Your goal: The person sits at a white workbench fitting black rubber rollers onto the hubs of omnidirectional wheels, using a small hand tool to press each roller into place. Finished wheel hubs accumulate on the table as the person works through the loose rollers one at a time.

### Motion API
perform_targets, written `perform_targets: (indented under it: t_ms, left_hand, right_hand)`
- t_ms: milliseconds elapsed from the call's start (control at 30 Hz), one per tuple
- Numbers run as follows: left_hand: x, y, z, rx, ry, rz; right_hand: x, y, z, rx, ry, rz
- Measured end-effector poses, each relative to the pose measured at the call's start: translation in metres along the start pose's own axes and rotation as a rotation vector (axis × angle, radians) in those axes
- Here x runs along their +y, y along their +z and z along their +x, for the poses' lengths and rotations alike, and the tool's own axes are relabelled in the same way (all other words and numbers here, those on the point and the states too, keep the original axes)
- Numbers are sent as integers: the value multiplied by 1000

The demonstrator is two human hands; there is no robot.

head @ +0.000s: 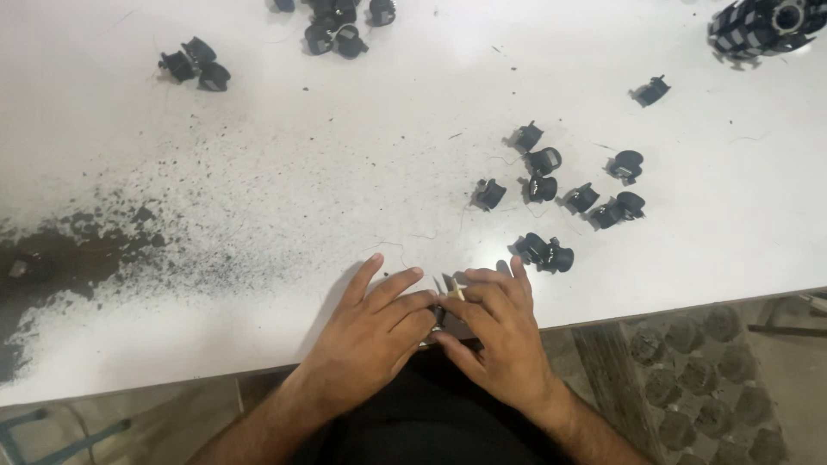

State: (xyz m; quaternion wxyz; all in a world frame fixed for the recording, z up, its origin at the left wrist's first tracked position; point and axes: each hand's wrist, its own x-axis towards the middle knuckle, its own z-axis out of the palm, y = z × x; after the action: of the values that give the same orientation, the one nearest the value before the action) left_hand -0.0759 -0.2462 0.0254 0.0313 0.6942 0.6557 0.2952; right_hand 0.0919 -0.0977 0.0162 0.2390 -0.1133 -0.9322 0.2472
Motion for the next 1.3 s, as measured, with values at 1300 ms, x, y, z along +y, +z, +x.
perform_targets:
  t_ms: [1300]
  left_hand:
    - [14, 52, -29, 309, -382, 39]
  right_hand:
    - [11, 53, -45, 176, -64, 174]
